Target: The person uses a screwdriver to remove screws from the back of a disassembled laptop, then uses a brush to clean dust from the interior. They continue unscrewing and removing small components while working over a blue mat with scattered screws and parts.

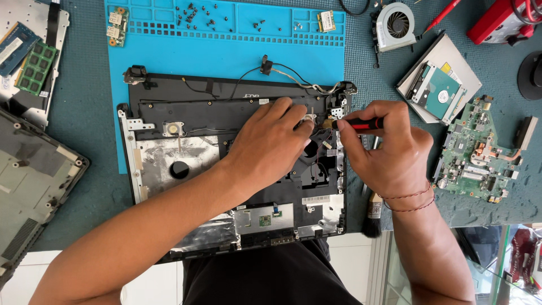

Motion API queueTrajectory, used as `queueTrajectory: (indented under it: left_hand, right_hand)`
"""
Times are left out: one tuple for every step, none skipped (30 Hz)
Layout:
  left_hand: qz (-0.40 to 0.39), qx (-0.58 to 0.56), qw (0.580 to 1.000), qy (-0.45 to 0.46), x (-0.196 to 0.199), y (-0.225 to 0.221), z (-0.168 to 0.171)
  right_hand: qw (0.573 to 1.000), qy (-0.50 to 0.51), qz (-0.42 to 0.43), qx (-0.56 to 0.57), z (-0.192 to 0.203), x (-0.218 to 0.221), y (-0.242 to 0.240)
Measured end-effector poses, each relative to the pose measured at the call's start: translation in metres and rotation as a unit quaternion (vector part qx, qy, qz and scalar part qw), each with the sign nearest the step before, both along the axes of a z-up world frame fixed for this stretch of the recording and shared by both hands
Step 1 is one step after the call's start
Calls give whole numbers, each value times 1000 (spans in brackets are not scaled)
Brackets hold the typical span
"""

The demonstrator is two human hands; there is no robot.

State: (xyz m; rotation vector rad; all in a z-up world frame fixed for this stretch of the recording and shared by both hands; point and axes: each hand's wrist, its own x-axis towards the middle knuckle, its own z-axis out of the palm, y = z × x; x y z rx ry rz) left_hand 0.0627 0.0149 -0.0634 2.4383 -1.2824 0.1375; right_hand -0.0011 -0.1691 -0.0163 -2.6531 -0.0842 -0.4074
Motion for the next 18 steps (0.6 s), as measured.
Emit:
queueTrajectory:
  left_hand:
    - [0,0,1000,0,0,0,-1]
    - [0,-1,1000,0,0,-1,-1]
    - [1,-1,1000,0,0,-1,-1]
    - [2,-1,1000,0,0,0,-2]
    - [2,-5,1000,-2,0,0,-3]
    - [1,-8,1000,-4,0,-1,-4]
    - [2,-8,1000,-4,0,0,-4]
    - [0,-7,1000,-5,-1,0,-3]
    - [-1,-7,1000,-6,-1,1,-3]
    - [0,-7,1000,-6,0,1,-3]
    - [-2,-9,1000,-2,0,1,-3]
    - [-4,-11,1000,3,0,1,-3]
    - [-4,-12,1000,3,-1,1,-5]
    - [-4,-18,1000,6,-1,1,-7]
    - [-4,-24,1000,8,-2,1,-8]
    - [-4,-24,1000,8,-1,0,-8]
    - [-3,-18,1000,14,-1,0,-8]
    - [-1,-12,1000,20,-1,0,-8]
  right_hand:
    - [1000,0,0,0,1,0,0]
    - [1000,-5,13,-27,2,1,1]
    - [998,-11,27,-53,3,1,1]
    - [998,-11,28,-53,4,2,2]
    - [998,-9,27,-64,4,3,3]
    - [997,-7,27,-76,5,4,3]
    - [997,-7,28,-76,6,4,4]
    - [997,3,18,-74,7,5,4]
    - [997,12,8,-72,8,6,4]
    - [997,12,9,-72,7,7,4]
    - [997,15,2,-77,7,7,3]
    - [997,18,-5,-81,7,7,3]
    - [997,18,-5,-81,8,8,3]
    - [997,19,-3,-76,8,8,3]
    - [997,19,-1,-70,8,8,3]
    - [997,19,-1,-70,8,9,2]
    - [997,19,7,-70,8,9,2]
    - [997,18,14,-70,8,9,1]
